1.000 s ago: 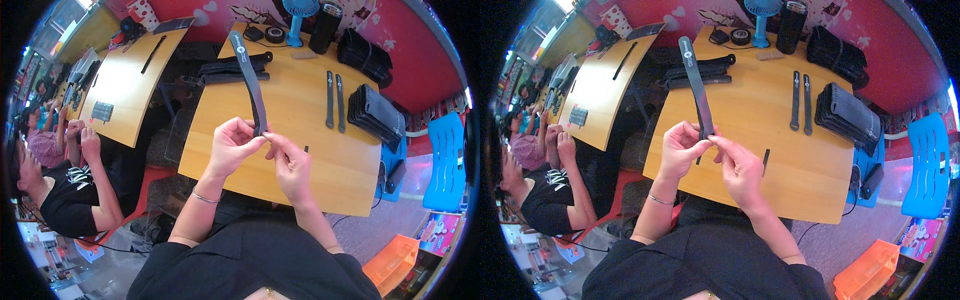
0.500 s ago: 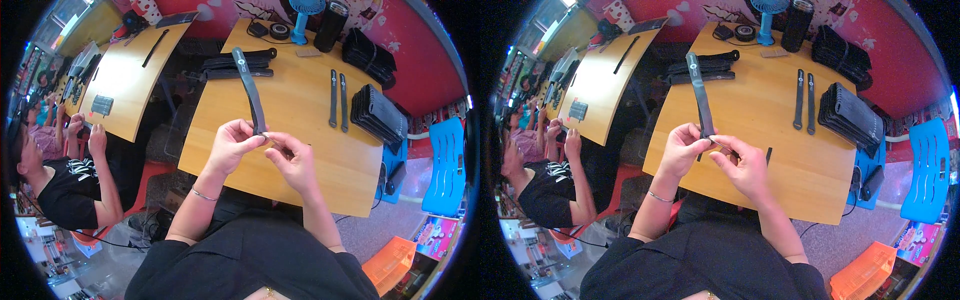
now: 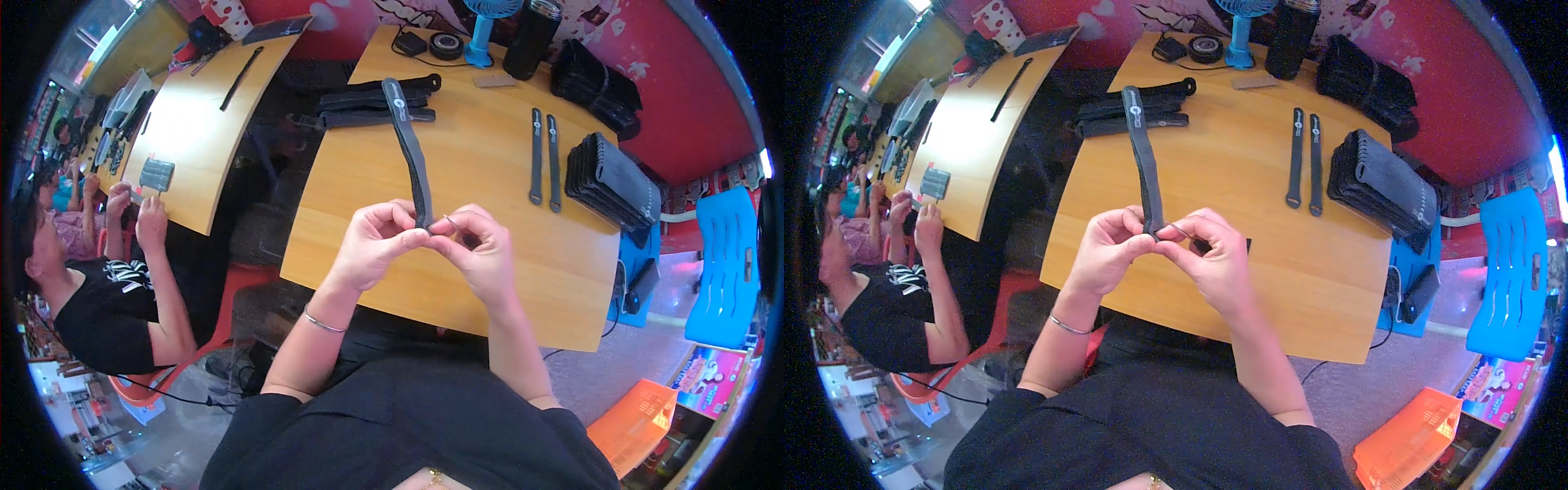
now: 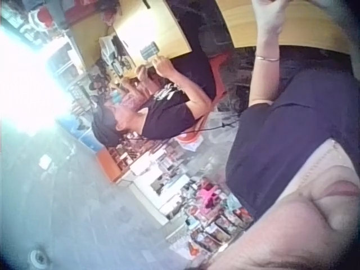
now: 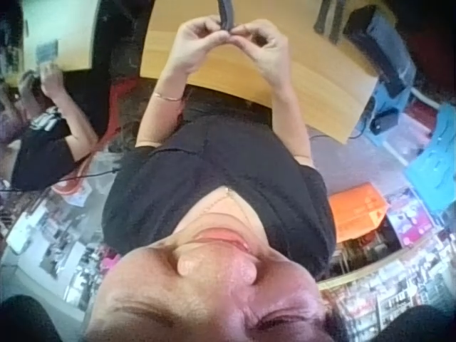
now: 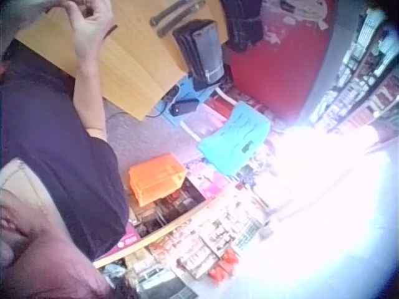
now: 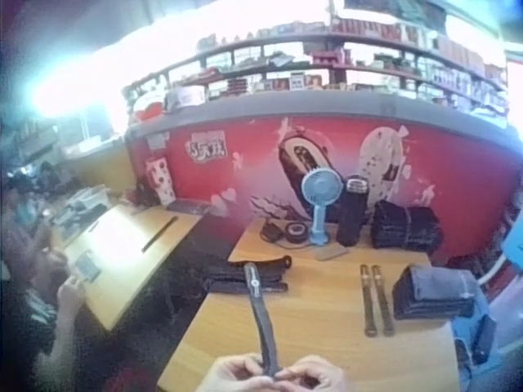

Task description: Inserting thin structural rods into fabric straps to assemble textile components.

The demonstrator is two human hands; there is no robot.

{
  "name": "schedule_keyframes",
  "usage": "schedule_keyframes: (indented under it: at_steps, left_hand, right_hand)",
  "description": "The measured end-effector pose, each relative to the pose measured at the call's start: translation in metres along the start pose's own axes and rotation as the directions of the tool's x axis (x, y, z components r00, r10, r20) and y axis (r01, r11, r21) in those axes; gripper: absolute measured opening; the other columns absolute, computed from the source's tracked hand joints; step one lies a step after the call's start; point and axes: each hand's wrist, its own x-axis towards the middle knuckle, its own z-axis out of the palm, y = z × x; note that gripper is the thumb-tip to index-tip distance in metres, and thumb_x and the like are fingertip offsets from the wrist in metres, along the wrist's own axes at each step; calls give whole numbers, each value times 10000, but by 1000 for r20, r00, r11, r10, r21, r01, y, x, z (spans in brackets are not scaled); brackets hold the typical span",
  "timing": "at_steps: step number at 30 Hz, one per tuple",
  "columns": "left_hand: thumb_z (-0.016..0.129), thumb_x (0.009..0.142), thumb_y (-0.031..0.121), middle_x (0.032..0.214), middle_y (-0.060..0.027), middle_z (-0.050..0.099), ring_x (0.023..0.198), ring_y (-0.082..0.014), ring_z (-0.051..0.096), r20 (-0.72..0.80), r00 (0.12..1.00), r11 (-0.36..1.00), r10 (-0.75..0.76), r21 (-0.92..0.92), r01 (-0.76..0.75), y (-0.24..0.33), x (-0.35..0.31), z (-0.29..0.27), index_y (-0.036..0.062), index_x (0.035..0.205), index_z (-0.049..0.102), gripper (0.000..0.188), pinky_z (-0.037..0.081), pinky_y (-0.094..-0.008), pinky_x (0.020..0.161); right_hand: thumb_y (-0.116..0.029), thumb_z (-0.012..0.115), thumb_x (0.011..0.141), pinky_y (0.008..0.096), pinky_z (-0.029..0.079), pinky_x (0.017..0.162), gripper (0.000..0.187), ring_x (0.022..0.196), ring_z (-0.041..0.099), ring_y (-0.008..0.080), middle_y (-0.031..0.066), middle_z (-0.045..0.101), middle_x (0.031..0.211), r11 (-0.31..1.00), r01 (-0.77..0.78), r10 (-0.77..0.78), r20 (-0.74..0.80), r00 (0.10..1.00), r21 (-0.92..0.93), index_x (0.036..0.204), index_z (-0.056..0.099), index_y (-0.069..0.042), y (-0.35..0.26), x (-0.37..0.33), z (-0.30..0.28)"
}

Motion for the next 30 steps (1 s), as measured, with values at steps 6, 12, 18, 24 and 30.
schedule_keyframes:
  at_steps: [6, 12, 18, 24, 30]
  left_hand:
    - [685, 775, -28, 876, -26, 569, 792, -89, 576, 53, 999, 997, -3, 80, -1, 4, 1, 3, 13, 741, 569, 128, 481, -211, 716]
    - [696, 768, -12, 817, -8, 564, 755, -65, 563, 8, 999, 993, 38, 112, -38, 3, -2, 8, 29, 726, 543, 164, 471, -194, 688]
    - [706, 755, 6, 784, -6, 572, 716, -70, 566, 107, 993, 993, -54, 109, 42, 10, -17, 11, 47, 704, 526, 192, 463, -191, 663]
    - [675, 790, 14, 805, -27, 608, 735, -72, 571, 107, 988, 992, -113, -50, 119, 11, -21, 19, 48, 740, 530, 157, 460, -205, 657]
    - [653, 812, 29, 802, -28, 602, 764, -98, 588, 162, 976, 988, -147, -30, 153, 12, -25, 24, 50, 755, 514, 151, 480, -228, 718]
  right_hand:
    - [-36, 713, 761, 186, 331, 529, 82, 602, 419, 32, -17, 531, 753, 985, -4, 0, 25, 1000, 174, 807, 651, -10, 10, -2, -5]
    - [2, 627, 821, 191, 352, 541, 79, 625, 428, 57, 6, 479, 791, 992, 127, -125, -168, 978, -1, 799, 551, -7, -1, -13, 16]
    - [24, 650, 782, 207, 369, 525, 109, 618, 467, 71, 30, 503, 797, 914, 307, -346, -117, 931, -265, 798, 548, -12, -15, -10, 1]
    - [-9, 707, 741, 195, 327, 478, 254, 569, 433, 46, 39, 509, 929, 960, 277, -272, 89, 958, -50, 983, 635, -34, -22, -20, -7]
    - [4, 645, 803, 188, 492, 614, 132, 753, 602, 129, 78, 545, 1019, 908, 274, -308, 62, 949, 316, 933, 659, -9, -1, -22, -4]
